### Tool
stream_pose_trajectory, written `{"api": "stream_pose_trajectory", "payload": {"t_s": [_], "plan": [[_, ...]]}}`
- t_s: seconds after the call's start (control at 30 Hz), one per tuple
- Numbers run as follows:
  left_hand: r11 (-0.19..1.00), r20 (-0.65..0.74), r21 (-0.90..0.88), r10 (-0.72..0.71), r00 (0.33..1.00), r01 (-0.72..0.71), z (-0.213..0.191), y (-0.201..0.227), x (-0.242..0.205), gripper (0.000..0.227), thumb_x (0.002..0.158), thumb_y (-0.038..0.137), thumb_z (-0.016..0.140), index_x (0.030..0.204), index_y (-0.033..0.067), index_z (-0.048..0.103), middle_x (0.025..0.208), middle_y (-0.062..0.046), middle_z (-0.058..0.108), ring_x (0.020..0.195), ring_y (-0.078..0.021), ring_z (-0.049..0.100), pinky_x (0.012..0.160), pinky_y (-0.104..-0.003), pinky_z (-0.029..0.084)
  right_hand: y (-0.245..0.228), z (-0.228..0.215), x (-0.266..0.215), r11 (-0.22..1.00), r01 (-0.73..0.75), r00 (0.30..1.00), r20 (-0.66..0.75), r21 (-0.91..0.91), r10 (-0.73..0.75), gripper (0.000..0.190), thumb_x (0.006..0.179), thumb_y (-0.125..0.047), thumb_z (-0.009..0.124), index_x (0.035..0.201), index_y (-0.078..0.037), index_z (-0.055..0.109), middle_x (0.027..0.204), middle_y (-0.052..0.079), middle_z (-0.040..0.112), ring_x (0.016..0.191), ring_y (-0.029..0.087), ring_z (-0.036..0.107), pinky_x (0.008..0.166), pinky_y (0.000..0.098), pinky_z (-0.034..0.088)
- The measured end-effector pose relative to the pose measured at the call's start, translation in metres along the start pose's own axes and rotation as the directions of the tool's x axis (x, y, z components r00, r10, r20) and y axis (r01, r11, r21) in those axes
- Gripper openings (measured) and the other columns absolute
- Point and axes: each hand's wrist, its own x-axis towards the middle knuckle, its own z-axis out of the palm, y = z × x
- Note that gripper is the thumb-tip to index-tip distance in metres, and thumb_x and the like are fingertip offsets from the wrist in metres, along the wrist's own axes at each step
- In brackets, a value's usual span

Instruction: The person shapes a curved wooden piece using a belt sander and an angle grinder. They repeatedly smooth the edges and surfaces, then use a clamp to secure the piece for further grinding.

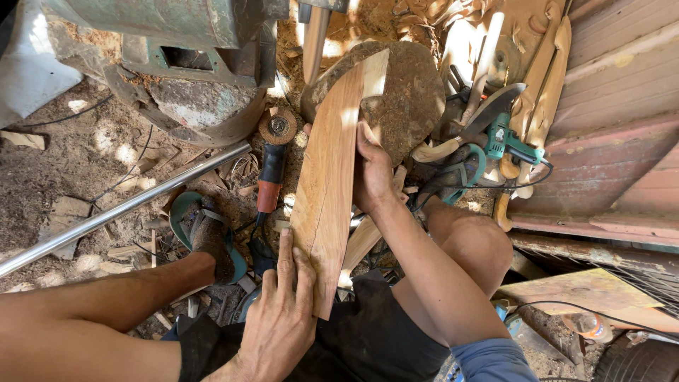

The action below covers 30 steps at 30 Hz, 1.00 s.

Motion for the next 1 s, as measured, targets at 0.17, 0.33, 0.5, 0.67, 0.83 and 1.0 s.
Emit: {"api": "stream_pose_trajectory", "payload": {"t_s": [0.17,0.33,0.5,0.67,0.83,1.0], "plan": [[1.000,0.022,-0.021,0.002,1.000,-0.002,0.003,0.001,0.000,0.080,0.067,0.004,0.068,0.138,-0.0191,0.037,0.153,-0.049,0.025,0.085,-0.0392,0.062,0.067,-0.039,0.061,-0.001,-0.002,0.001,0.998,0.045,0.998,-0.046,-0.038,-0.047,0.054,0.107,-0.034,0.032,0.157,-0.013,0.028,0.149,0.020,0.052,0.130,0.030,0.061,0.105,0.0469,0.053],[0.998,0.057,-0.058,-0.009,0.998,0.012,0.007,0.000,0.002,0.083,0.066,0.002,0.069,0.138,-0.0194,0.035,0.153,-0.050,0.022,0.087,-0.0402,0.062,0.064,-0.039,0.062,0.001,-0.009,0.001,0.998,-0.004,1.000,0.012,-0.056,0.005,0.060,0.109,-0.041,0.031,0.162,-0.013,0.028,0.149,0.024,0.056,0.130,0.030,0.060,0.108,0.0453,0.052],[0.996,0.160,-0.078,-0.031,0.987,0.044,0.006,-0.001,0.008,0.088,0.064,-0.003,0.068,0.141,-0.0191,0.030,0.154,-0.051,0.016,0.090,-0.0415,0.062,0.063,-0.043,0.063,0.003,-0.014,0.003,0.993,0.047,0.999,-0.007,-0.107,-0.048,0.066,0.101,-0.042,0.041,0.160,-0.016,0.028,0.148,0.019,0.055,0.129,0.030,0.059,0.107,0.0486,0.052],[0.998,-0.073,0.052,-0.029,0.997,0.033,0.001,-0.013,0.016,0.083,0.067,-0.008,0.064,0.145,-0.0071,0.036,0.159,-0.035,0.026,0.095,-0.0399,0.061,0.072,-0.042,0.061,0.000,-0.031,0.002,0.971,-0.021,0.997,-0.080,-0.236,0.002,0.071,0.092,-0.046,0.068,0.146,-0.005,0.047,0.135,0.016,0.064,0.129,0.031,0.061,0.110,0.0464,0.051],[0.999,-0.150,0.050,0.020,0.988,-0.012,0.001,-0.027,0.028,0.084,0.065,-0.006,0.065,0.144,0.0010,0.040,0.158,-0.030,0.029,0.102,-0.0431,0.058,0.084,-0.048,0.057,0.004,-0.048,-0.011,0.922,-0.134,0.983,-0.163,-0.362,0.079,0.058,0.083,-0.031,0.081,0.128,0.002,0.063,0.125,0.018,0.066,0.121,0.028,0.062,0.107,0.0438,0.049],[0.865,0.028,0.499,0.050,0.998,-0.057,0.004,-0.031,0.043,0.094,0.062,-0.004,0.064,0.150,0.0163,0.038,0.163,-0.021,0.025,0.133,-0.0459,0.046,0.096,-0.055,0.053,-0.008,-0.054,-0.017,0.892,-0.028,0.996,-0.091,-0.451,-0.015,0.037,0.082,-0.012,0.079,0.115,0.003,0.069,0.114,0.019,0.072,0.111,0.028,0.069,0.102,0.0420,0.054]]}}
